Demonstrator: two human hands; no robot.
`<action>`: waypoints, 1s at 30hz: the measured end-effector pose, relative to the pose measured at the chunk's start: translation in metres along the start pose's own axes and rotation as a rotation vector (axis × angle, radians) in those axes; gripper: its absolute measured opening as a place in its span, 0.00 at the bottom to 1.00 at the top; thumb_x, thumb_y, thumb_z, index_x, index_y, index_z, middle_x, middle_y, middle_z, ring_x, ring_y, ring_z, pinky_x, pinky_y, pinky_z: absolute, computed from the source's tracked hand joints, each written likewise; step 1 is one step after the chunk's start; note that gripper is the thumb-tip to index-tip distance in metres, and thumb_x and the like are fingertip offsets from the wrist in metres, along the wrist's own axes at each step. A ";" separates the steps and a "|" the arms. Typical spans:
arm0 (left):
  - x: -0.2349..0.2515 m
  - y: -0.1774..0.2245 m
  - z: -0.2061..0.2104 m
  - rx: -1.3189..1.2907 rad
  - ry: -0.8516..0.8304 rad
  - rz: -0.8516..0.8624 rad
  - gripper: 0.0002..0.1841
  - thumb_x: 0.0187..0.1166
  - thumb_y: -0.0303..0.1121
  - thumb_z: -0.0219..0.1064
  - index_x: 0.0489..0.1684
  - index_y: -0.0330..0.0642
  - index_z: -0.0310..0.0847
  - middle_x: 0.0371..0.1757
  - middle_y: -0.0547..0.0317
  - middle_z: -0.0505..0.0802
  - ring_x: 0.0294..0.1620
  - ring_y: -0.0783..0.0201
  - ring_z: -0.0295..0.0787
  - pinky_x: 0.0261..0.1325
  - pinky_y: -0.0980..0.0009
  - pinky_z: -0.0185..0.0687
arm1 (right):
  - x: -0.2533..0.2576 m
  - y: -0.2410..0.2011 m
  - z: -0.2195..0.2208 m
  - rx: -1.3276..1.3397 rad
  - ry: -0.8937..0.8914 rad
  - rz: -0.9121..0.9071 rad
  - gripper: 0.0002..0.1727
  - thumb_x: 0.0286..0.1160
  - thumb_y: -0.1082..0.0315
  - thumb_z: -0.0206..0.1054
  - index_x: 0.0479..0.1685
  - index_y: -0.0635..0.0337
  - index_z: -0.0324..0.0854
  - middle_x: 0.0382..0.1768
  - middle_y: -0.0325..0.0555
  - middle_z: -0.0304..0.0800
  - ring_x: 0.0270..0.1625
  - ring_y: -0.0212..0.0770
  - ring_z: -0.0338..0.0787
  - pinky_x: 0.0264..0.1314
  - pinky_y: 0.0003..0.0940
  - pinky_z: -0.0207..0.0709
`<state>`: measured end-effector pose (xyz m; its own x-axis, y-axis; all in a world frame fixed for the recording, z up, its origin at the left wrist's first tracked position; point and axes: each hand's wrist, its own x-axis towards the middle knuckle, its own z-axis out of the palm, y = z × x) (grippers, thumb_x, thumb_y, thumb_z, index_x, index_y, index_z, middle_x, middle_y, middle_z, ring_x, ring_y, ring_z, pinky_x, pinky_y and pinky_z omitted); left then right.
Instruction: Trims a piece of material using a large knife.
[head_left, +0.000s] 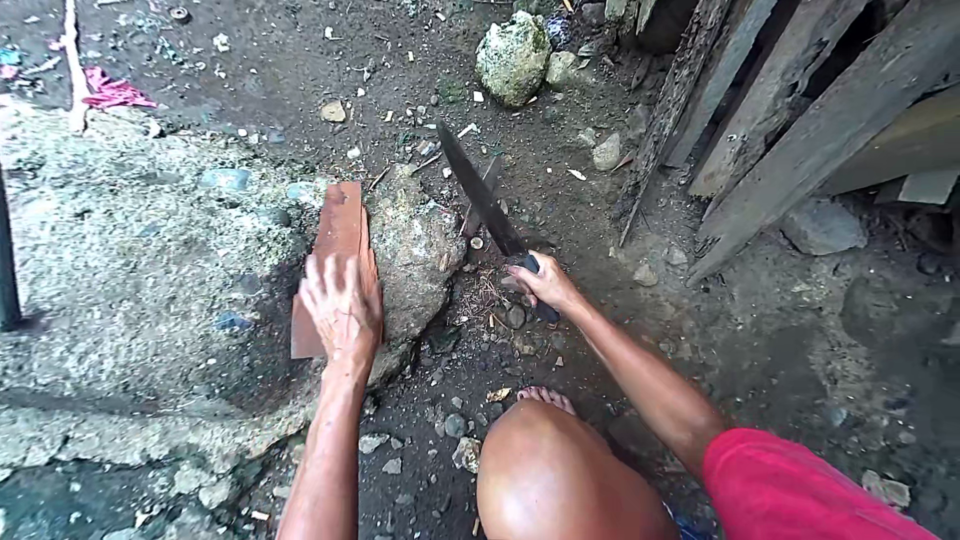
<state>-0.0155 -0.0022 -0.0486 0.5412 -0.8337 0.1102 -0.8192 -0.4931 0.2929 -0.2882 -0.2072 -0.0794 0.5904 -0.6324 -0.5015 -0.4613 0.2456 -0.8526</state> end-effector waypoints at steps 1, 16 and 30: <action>0.001 0.011 0.006 -0.031 -0.015 0.057 0.26 0.83 0.39 0.65 0.75 0.29 0.76 0.81 0.23 0.74 0.86 0.20 0.58 0.82 0.25 0.52 | -0.003 0.002 -0.002 -0.020 0.046 -0.026 0.15 0.83 0.60 0.68 0.50 0.66 0.77 0.15 0.41 0.75 0.12 0.33 0.77 0.21 0.27 0.80; -0.033 0.041 -0.003 -1.296 -0.143 -0.596 0.20 0.75 0.22 0.63 0.67 0.37 0.82 0.54 0.59 0.91 0.38 0.71 0.87 0.45 0.75 0.85 | 0.180 -0.038 -0.001 -0.894 -0.051 -0.590 0.33 0.63 0.73 0.77 0.74 0.65 0.78 0.79 0.60 0.78 0.86 0.59 0.72 0.93 0.55 0.54; -0.044 0.033 -0.023 -2.054 0.174 -0.482 0.16 0.80 0.23 0.56 0.58 0.45 0.87 0.40 0.60 0.91 0.37 0.68 0.87 0.53 0.68 0.86 | 0.221 -0.064 -0.015 -1.188 -0.387 -0.619 0.20 0.64 0.74 0.76 0.56 0.72 0.80 0.53 0.64 0.89 0.64 0.61 0.88 0.91 0.59 0.54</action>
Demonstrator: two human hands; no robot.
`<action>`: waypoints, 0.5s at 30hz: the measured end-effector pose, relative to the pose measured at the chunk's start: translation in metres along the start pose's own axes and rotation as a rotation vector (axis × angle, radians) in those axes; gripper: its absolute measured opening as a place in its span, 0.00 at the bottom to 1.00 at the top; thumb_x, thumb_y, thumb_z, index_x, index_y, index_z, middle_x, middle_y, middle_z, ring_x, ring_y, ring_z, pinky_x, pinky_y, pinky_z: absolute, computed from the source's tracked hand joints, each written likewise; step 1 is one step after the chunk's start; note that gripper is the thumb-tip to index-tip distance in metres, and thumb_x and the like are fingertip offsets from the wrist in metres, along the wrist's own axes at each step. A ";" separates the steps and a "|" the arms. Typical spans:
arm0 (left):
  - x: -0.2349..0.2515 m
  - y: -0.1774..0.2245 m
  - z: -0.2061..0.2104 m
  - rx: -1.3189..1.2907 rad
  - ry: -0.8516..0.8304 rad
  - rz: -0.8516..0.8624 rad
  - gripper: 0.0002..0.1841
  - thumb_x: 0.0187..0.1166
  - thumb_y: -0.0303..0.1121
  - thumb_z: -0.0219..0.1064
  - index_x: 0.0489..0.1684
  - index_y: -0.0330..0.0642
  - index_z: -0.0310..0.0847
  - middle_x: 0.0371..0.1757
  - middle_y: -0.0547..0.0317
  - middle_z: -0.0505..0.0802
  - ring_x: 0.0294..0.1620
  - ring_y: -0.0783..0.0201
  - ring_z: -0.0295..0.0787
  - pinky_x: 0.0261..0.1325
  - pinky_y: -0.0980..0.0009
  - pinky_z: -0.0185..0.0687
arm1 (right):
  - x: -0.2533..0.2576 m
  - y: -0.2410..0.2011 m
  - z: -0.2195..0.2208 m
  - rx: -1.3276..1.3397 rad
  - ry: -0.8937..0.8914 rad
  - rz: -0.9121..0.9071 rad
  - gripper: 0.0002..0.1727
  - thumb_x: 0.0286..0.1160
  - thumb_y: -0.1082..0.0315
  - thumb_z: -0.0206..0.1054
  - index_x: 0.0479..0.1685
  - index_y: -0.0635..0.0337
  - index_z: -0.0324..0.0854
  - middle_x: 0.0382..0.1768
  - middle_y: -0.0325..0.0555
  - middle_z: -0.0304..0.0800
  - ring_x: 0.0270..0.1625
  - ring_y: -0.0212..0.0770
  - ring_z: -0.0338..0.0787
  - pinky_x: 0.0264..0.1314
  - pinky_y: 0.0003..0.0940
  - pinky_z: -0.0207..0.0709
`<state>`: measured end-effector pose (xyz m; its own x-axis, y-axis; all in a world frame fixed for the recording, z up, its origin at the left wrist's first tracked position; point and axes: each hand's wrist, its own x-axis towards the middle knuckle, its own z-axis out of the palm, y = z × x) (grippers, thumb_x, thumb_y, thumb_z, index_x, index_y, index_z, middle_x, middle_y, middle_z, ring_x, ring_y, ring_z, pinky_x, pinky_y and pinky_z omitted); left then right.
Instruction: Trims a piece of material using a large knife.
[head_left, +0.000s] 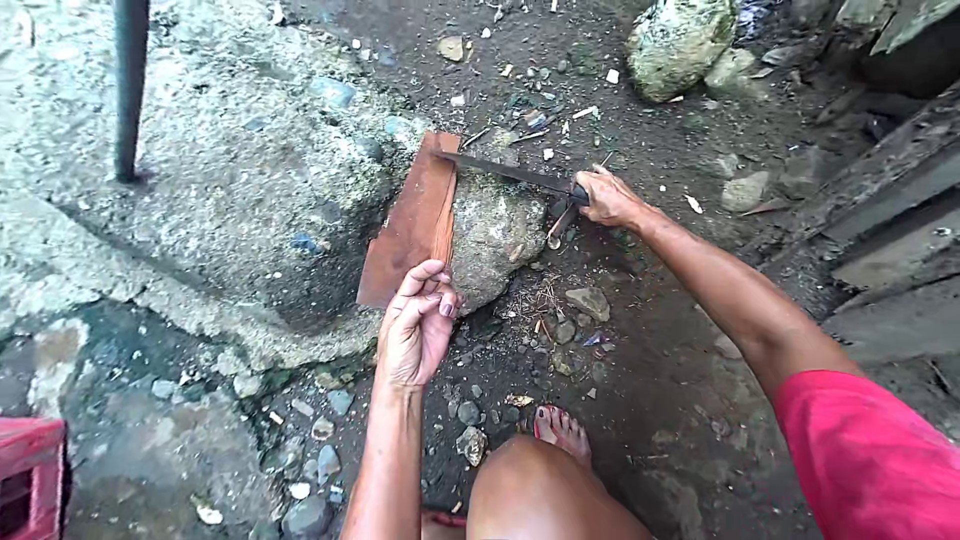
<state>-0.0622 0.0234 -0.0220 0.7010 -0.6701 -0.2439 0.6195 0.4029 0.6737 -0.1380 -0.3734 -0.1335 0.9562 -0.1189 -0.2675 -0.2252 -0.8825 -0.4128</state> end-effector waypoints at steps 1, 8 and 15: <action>0.003 -0.003 0.000 0.068 0.012 0.014 0.17 0.82 0.24 0.53 0.59 0.43 0.86 0.43 0.58 0.91 0.39 0.67 0.88 0.53 0.68 0.87 | -0.002 0.004 -0.002 -0.005 -0.001 0.000 0.20 0.63 0.74 0.77 0.54 0.70 0.80 0.52 0.63 0.89 0.61 0.61 0.89 0.85 0.59 0.62; 0.023 -0.055 0.023 0.739 0.150 0.013 0.19 0.89 0.32 0.57 0.71 0.29 0.76 0.65 0.49 0.89 0.64 0.63 0.87 0.69 0.65 0.83 | -0.065 -0.036 -0.039 0.350 0.207 0.230 0.21 0.67 0.68 0.77 0.57 0.69 0.80 0.41 0.63 0.90 0.46 0.60 0.91 0.54 0.62 0.82; 0.047 -0.120 0.054 0.765 -0.044 -0.120 0.28 0.91 0.38 0.56 0.86 0.32 0.62 0.73 0.44 0.86 0.71 0.61 0.85 0.75 0.62 0.81 | -0.070 -0.148 0.004 1.572 0.659 0.424 0.14 0.69 0.74 0.75 0.50 0.62 0.79 0.36 0.48 0.88 0.34 0.40 0.88 0.37 0.40 0.87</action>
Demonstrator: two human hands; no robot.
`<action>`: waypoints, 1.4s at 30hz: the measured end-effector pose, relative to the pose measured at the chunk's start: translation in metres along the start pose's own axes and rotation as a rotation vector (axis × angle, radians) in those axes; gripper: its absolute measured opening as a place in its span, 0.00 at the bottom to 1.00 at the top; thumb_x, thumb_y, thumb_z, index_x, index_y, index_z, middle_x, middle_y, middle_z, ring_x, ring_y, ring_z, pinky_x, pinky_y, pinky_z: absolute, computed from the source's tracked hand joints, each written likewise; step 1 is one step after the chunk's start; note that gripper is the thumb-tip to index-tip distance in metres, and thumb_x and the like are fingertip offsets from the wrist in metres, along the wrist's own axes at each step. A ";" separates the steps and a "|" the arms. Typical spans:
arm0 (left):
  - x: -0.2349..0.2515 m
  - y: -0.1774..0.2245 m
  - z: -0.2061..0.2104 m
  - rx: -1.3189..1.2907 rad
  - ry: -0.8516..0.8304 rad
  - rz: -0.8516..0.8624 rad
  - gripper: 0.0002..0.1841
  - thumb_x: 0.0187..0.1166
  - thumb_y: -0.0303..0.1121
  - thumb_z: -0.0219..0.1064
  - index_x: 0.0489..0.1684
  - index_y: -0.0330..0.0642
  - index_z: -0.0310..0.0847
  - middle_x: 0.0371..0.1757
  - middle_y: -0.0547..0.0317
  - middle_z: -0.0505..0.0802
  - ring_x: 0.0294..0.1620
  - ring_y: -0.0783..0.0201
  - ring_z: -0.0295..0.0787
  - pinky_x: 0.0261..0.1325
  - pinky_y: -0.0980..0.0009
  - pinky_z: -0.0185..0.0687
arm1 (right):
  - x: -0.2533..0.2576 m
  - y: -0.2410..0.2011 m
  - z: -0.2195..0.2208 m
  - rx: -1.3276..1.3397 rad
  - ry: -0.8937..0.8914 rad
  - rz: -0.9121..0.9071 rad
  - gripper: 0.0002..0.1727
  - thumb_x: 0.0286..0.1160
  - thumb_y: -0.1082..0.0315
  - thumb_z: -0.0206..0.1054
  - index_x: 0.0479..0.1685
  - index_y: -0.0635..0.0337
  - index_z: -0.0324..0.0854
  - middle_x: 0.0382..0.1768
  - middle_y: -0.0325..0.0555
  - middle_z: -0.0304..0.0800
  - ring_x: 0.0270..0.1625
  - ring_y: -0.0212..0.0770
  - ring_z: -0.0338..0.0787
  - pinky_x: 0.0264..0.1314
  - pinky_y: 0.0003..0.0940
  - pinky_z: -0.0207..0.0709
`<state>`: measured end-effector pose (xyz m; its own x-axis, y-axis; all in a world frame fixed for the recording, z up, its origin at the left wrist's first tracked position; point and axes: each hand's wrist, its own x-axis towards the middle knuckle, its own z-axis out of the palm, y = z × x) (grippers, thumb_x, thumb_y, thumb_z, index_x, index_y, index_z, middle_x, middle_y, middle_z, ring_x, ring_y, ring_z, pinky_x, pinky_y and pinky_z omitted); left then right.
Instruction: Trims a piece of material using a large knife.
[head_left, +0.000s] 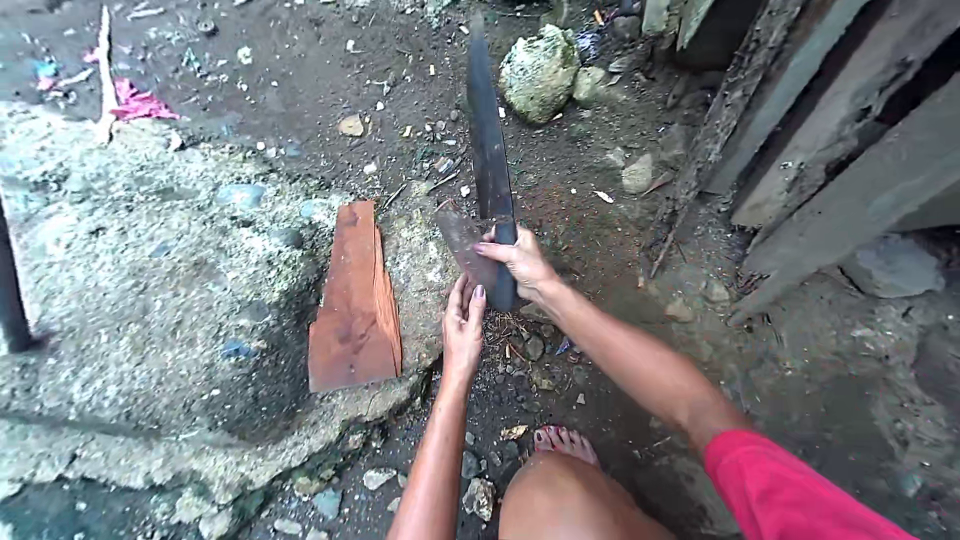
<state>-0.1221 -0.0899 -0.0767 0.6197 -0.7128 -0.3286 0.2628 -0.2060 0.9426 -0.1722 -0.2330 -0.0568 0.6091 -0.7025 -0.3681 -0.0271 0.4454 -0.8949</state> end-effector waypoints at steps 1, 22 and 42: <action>0.000 -0.002 0.001 0.002 0.007 0.024 0.25 0.92 0.37 0.54 0.83 0.32 0.66 0.66 0.46 0.90 0.64 0.62 0.89 0.69 0.62 0.85 | -0.003 0.004 0.009 0.078 0.049 0.032 0.12 0.69 0.74 0.75 0.48 0.61 0.79 0.35 0.47 0.88 0.34 0.39 0.88 0.38 0.38 0.86; 0.022 0.033 -0.042 0.635 0.001 -0.147 0.18 0.97 0.36 0.42 0.67 0.33 0.71 0.34 0.56 0.92 0.19 0.70 0.88 0.25 0.73 0.86 | -0.068 0.047 -0.071 -0.720 -0.080 0.094 0.28 0.95 0.47 0.46 0.61 0.64 0.79 0.29 0.46 0.84 0.27 0.39 0.86 0.41 0.38 0.84; 0.036 0.058 -0.038 1.057 -0.047 -0.218 0.19 0.96 0.40 0.44 0.64 0.35 0.76 0.36 0.49 0.94 0.28 0.58 0.93 0.41 0.57 0.89 | -0.025 0.033 -0.026 -0.819 -0.064 0.360 0.35 0.93 0.39 0.41 0.55 0.64 0.77 0.28 0.50 0.82 0.24 0.42 0.85 0.35 0.38 0.84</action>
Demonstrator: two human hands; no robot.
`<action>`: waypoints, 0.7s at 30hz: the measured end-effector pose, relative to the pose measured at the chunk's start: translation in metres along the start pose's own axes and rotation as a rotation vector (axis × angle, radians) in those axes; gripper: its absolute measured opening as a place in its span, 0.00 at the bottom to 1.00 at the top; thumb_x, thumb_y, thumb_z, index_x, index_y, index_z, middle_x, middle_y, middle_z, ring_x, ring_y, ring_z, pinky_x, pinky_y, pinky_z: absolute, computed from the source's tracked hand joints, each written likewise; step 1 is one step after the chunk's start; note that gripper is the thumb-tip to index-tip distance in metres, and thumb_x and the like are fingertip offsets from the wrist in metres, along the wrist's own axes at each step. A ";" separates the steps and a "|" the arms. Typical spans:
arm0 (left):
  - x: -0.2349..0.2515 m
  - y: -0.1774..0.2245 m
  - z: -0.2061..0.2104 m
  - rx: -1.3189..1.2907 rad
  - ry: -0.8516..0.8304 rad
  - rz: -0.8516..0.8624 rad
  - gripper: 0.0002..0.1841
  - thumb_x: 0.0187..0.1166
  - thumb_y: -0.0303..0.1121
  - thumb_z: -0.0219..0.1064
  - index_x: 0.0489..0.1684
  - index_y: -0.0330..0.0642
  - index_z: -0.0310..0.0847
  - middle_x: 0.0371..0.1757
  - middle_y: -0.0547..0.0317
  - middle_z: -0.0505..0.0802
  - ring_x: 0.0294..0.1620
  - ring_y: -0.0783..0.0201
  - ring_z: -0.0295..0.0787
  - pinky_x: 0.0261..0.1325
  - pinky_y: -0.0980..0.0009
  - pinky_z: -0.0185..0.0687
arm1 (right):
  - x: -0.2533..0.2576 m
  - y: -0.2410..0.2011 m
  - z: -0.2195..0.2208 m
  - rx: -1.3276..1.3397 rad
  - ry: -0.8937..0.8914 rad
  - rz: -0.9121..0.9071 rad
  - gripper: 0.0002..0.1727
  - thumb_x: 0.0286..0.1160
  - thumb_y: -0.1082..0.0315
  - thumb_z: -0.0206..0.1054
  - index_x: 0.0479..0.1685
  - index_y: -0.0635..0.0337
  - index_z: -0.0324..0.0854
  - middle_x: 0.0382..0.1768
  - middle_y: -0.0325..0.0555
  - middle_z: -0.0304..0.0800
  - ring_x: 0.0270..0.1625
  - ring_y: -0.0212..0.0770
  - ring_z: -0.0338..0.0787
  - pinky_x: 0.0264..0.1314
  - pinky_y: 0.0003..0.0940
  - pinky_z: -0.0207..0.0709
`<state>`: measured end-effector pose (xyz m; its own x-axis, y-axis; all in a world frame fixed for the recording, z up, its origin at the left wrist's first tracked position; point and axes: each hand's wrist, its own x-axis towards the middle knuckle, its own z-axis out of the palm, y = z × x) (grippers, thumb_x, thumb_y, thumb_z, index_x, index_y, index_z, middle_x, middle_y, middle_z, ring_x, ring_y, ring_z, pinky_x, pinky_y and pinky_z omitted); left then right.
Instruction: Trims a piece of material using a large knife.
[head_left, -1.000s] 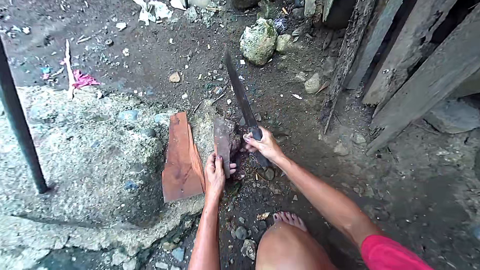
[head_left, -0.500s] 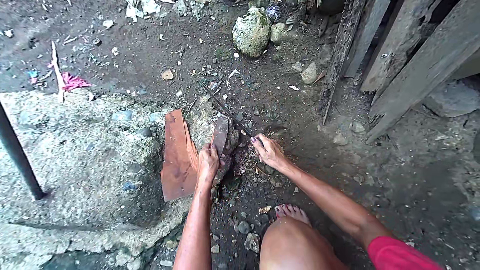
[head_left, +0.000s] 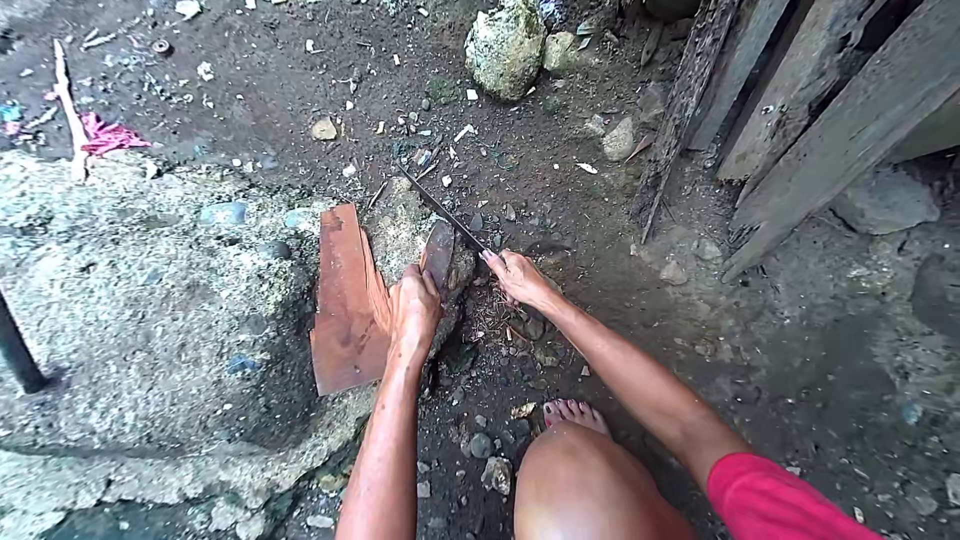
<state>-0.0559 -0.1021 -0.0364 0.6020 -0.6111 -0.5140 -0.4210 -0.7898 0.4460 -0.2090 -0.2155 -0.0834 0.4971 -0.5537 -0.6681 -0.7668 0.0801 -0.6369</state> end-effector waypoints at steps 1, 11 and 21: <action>-0.001 0.002 0.000 0.011 0.000 0.002 0.19 0.96 0.40 0.44 0.63 0.35 0.76 0.36 0.49 0.94 0.29 0.58 0.93 0.42 0.57 0.88 | -0.001 0.000 0.000 0.035 -0.003 0.004 0.35 0.93 0.39 0.40 0.55 0.64 0.77 0.26 0.49 0.81 0.22 0.40 0.84 0.33 0.36 0.83; 0.014 -0.026 -0.006 -0.327 -0.052 -0.049 0.18 0.96 0.39 0.47 0.62 0.36 0.79 0.27 0.57 0.93 0.15 0.72 0.84 0.21 0.77 0.80 | 0.006 -0.008 -0.002 0.104 0.096 -0.173 0.32 0.93 0.40 0.43 0.50 0.63 0.78 0.19 0.48 0.78 0.16 0.40 0.82 0.25 0.36 0.82; 0.020 -0.045 0.006 -0.568 -0.081 -0.080 0.17 0.95 0.37 0.50 0.61 0.34 0.79 0.23 0.57 0.92 0.12 0.72 0.81 0.16 0.79 0.76 | 0.006 -0.019 -0.022 0.286 0.084 -0.225 0.31 0.94 0.42 0.43 0.45 0.62 0.78 0.16 0.43 0.77 0.13 0.38 0.79 0.21 0.34 0.80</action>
<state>-0.0290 -0.0792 -0.0717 0.5539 -0.5706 -0.6063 0.0670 -0.6954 0.7155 -0.2003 -0.2380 -0.0668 0.5962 -0.6490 -0.4726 -0.4919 0.1699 -0.8539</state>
